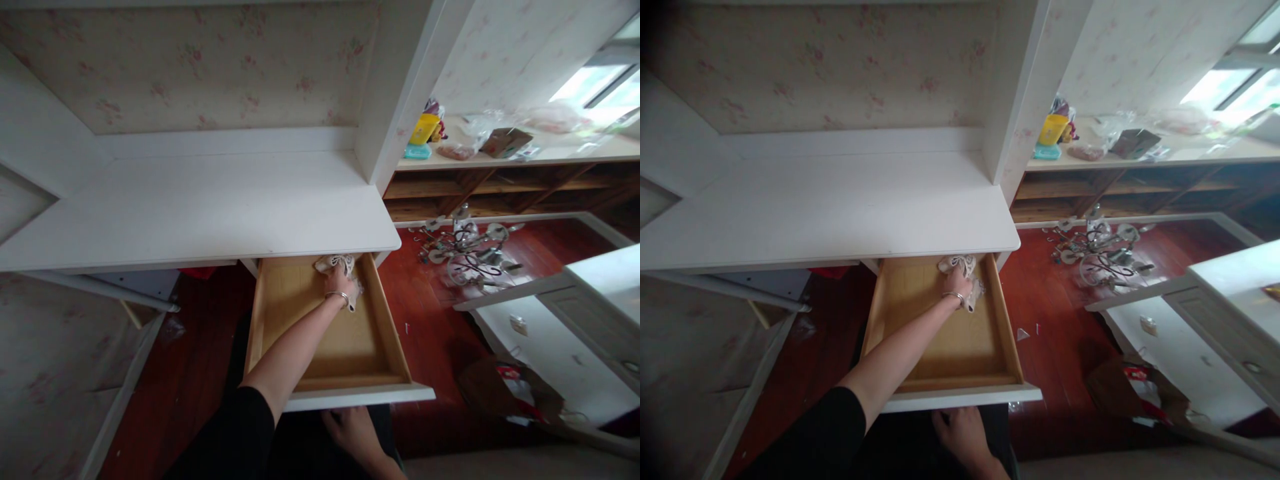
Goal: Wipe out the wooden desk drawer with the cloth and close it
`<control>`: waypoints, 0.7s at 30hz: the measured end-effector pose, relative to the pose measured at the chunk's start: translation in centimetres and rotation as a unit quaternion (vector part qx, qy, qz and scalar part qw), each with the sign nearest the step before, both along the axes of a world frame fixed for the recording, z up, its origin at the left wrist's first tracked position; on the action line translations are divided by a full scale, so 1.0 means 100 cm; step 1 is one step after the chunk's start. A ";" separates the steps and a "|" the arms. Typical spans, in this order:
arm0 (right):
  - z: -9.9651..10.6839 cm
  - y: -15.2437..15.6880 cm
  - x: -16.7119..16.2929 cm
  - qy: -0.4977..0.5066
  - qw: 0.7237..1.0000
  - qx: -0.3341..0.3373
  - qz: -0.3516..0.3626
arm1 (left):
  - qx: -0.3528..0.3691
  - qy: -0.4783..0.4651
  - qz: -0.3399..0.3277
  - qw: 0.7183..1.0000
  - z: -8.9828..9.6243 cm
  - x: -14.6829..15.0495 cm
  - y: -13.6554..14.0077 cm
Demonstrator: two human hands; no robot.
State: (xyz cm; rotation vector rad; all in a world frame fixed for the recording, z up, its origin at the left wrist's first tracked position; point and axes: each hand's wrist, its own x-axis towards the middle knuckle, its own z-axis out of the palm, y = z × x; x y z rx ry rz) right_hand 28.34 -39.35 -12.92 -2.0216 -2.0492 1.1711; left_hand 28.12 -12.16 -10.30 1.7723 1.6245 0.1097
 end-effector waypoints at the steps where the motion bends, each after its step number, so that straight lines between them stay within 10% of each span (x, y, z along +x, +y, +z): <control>1: 0.002 0.000 0.000 0.000 1.000 -0.001 -0.001 | 0.004 -0.007 -0.016 1.000 0.001 0.006 -0.001; 13: 0.004 0.001 -0.001 0.011 1.000 0.015 0.000 | 0.021 -0.034 -0.245 0.969 0.016 -0.006 -0.053; 21: 0.005 0.004 -0.001 0.003 0.999 0.036 0.010 | 0.018 0.026 -0.524 0.851 0.027 -0.039 -0.117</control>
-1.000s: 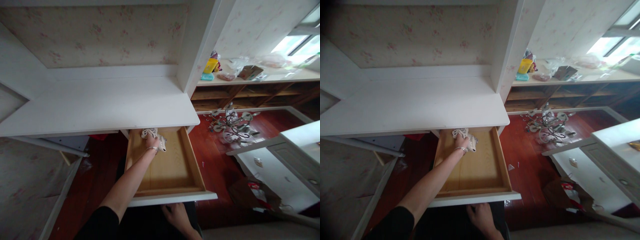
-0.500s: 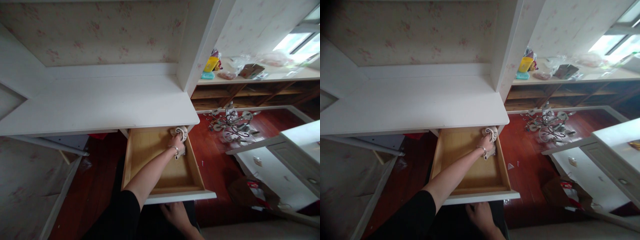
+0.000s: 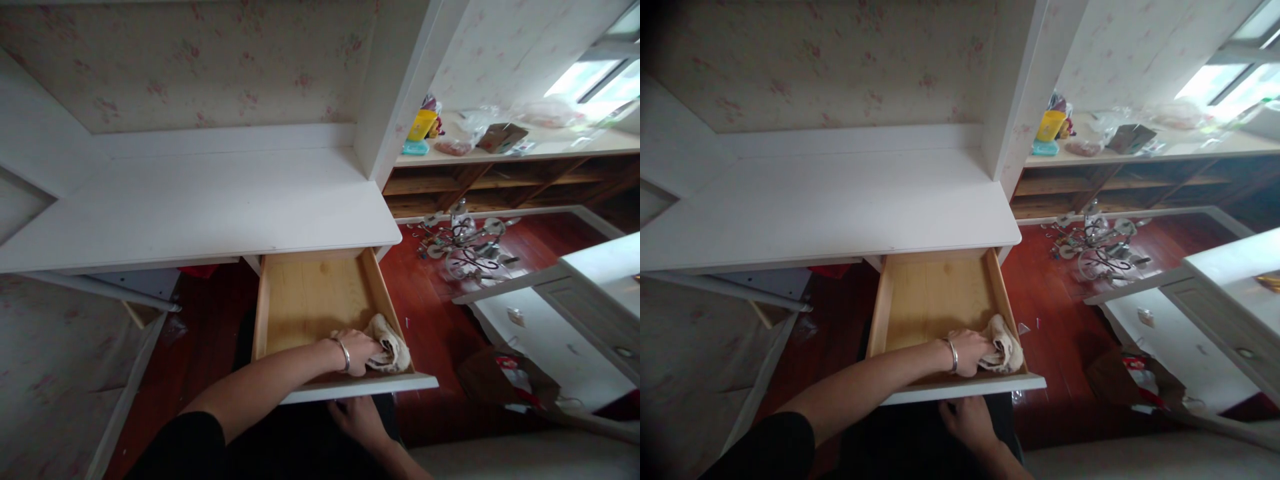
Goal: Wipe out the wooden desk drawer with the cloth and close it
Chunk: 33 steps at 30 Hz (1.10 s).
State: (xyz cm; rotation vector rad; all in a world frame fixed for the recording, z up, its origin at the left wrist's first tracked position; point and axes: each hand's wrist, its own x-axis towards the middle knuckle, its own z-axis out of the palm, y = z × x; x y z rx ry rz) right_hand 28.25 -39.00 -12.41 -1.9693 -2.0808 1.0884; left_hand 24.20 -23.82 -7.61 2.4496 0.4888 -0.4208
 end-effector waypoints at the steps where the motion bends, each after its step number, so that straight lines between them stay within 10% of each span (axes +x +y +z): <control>1: 0.000 0.000 0.000 -0.003 1.000 0.000 -0.001 | 0.009 0.008 -0.017 1.000 0.003 -0.003 -0.001; 17: 0.005 -0.002 -0.002 0.015 1.000 -0.011 -0.014 | 0.127 0.195 -0.200 0.952 0.052 -0.151 0.039; 33: 0.007 -0.005 -0.005 -0.001 1.000 0.002 -0.027 | 0.292 0.159 -0.043 0.942 0.023 -0.157 0.180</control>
